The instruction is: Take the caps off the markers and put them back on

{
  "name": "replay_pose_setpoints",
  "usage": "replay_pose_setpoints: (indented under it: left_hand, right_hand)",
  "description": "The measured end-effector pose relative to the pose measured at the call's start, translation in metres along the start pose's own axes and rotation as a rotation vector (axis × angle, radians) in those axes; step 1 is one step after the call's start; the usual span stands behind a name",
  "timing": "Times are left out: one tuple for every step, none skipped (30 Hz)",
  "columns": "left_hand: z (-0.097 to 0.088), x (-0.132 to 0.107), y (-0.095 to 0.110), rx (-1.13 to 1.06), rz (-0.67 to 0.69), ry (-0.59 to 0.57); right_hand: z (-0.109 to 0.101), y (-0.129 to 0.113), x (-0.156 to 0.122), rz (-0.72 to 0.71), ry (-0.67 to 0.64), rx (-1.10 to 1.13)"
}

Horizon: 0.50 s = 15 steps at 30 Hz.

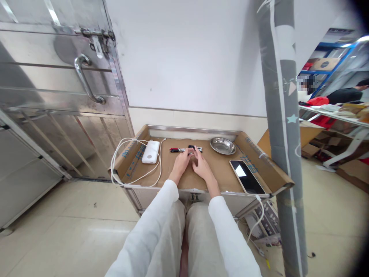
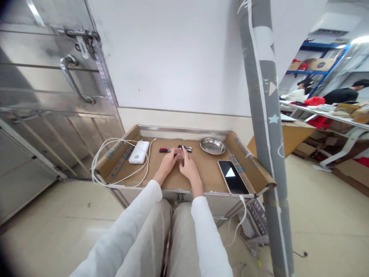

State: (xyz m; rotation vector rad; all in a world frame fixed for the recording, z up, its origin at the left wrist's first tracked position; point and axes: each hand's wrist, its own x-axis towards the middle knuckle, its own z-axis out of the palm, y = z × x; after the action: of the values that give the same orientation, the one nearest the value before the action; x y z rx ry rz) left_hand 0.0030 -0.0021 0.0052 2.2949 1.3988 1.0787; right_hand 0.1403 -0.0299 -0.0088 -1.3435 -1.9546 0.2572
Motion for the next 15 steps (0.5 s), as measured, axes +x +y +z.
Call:
replay_pose_setpoints:
  left_hand:
    - [0.0004, 0.0, -0.0002, -0.008, -0.004, 0.006]
    - [0.0009, 0.0001, -0.0004, -0.016, -0.007, 0.014]
    - [0.0014, 0.0002, -0.0008, -0.024, -0.007, 0.022]
    - [0.0016, 0.0002, -0.0011, -0.027, -0.006, 0.032]
    - [0.0016, 0.0003, -0.0013, -0.021, -0.003, 0.049]
    - [0.0014, 0.0003, -0.0013, -0.001, -0.002, 0.07]
    - [0.0008, 0.0003, -0.0013, 0.037, -0.005, 0.095]
    - [0.0001, 0.0002, -0.0013, 0.089, -0.015, 0.12]
    - [-0.0006, 0.0001, -0.0012, 0.151, -0.032, 0.141]
    - [-0.0013, -0.0001, -0.0012, 0.215, -0.056, 0.153]
    - [-0.0017, -0.0003, -0.0012, 0.273, -0.081, 0.155]
    - [-0.002, -0.0006, -0.0013, 0.32, -0.101, 0.147]
    - [-0.0019, -0.0009, -0.0015, 0.357, -0.11, 0.136]
    - [-0.0015, -0.0012, -0.0017, 0.383, -0.107, 0.126]
    - [-0.0009, -0.0015, -0.0019, 0.404, -0.095, 0.117]
  right_hand:
    - [0.0016, 0.0022, 0.0005, 0.023, -0.007, -0.02]
    - [0.0031, 0.0044, 0.0009, 0.04, -0.011, -0.046]
    - [0.0043, 0.0063, 0.0014, 0.04, -0.021, -0.058]
    - [0.005, 0.0076, 0.0018, 0.038, -0.018, -0.065]
    - [0.0054, 0.0084, 0.0021, 0.029, -0.013, -0.071]
    - [0.0053, 0.0086, 0.0022, 0.016, -0.004, -0.076]
    - [0.005, 0.0083, 0.0023, 0.006, 0.009, -0.086]
    - [0.0047, 0.0077, 0.0023, 0.0, 0.019, -0.101]
    - [0.0043, 0.0069, 0.0022, 0.001, 0.026, -0.124]
    - [0.0042, 0.0061, 0.0021, 0.01, 0.03, -0.154]
    - [0.0043, 0.0055, 0.0021, 0.029, 0.032, -0.19]
    - [0.0046, 0.005, 0.0022, 0.054, 0.032, -0.23]
    - [0.0051, 0.0047, 0.0023, 0.081, 0.028, -0.272]
    - [0.0058, 0.0044, 0.0025, 0.107, 0.023, -0.315]
    - [0.0065, 0.004, 0.0028, 0.131, 0.02, -0.356]
